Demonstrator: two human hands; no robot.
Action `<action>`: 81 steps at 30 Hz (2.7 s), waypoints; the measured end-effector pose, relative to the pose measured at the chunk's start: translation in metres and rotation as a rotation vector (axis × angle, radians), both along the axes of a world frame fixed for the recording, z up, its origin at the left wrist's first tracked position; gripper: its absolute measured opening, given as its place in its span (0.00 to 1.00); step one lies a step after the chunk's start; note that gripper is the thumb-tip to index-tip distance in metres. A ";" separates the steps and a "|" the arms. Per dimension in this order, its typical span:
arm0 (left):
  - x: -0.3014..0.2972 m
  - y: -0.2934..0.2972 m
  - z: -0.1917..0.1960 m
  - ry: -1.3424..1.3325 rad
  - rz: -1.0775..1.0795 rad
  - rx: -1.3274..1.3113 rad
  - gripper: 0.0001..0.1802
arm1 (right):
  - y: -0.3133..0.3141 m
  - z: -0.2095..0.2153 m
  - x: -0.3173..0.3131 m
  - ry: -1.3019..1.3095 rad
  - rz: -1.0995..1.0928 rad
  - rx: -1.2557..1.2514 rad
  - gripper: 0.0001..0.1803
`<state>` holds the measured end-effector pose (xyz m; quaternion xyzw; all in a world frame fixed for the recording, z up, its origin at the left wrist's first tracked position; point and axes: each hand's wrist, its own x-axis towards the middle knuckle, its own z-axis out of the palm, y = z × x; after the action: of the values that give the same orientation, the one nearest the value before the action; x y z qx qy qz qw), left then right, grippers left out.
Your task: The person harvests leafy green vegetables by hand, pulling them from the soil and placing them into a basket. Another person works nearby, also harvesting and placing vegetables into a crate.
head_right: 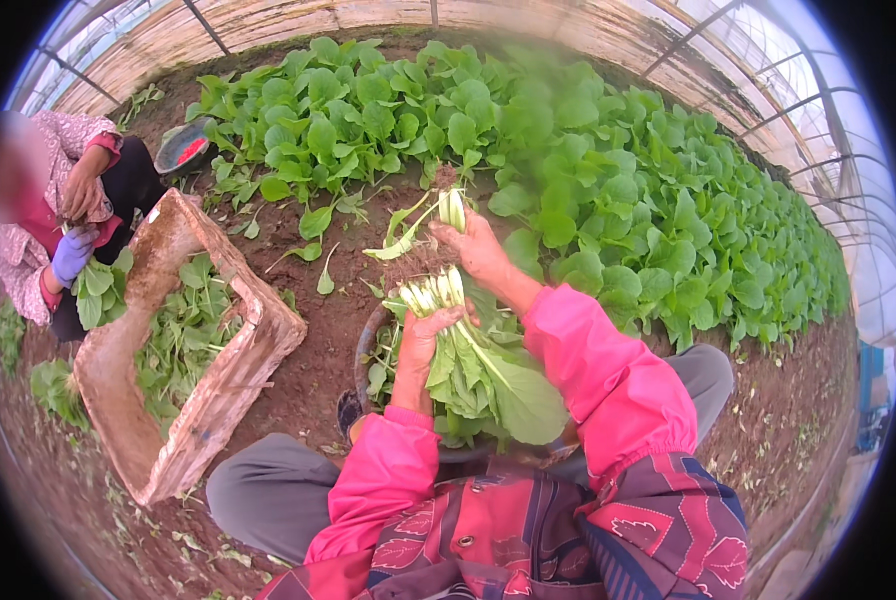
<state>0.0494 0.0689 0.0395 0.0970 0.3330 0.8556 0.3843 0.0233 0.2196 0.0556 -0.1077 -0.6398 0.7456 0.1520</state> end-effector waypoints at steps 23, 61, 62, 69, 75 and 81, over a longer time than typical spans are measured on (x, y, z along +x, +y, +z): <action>-0.011 -0.032 0.024 0.460 0.063 -0.371 0.15 | 0.035 0.093 -0.012 -0.154 0.165 1.399 0.19; -0.027 -0.043 0.009 -0.089 0.472 0.062 0.14 | -0.064 0.120 0.025 -0.180 0.190 1.436 0.21; -0.027 -0.040 0.007 -0.066 0.522 0.042 0.14 | -0.074 0.107 0.029 -0.209 0.196 1.422 0.21; -0.029 -0.029 -0.007 -0.038 0.708 -0.221 0.13 | -0.117 0.039 0.032 -0.231 0.002 1.384 0.21; -0.031 -0.031 -0.006 0.135 0.778 -0.384 0.13 | -0.113 0.033 0.031 -0.172 -0.027 1.115 0.17; -0.032 -0.039 0.002 -0.007 0.636 -0.084 0.14 | -0.097 0.064 0.033 -0.148 -0.058 1.288 0.17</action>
<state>0.0169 0.0295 0.0413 -0.0309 0.3802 0.9187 0.1026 0.0567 0.1224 0.1191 -0.0633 -0.9645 0.1988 0.1618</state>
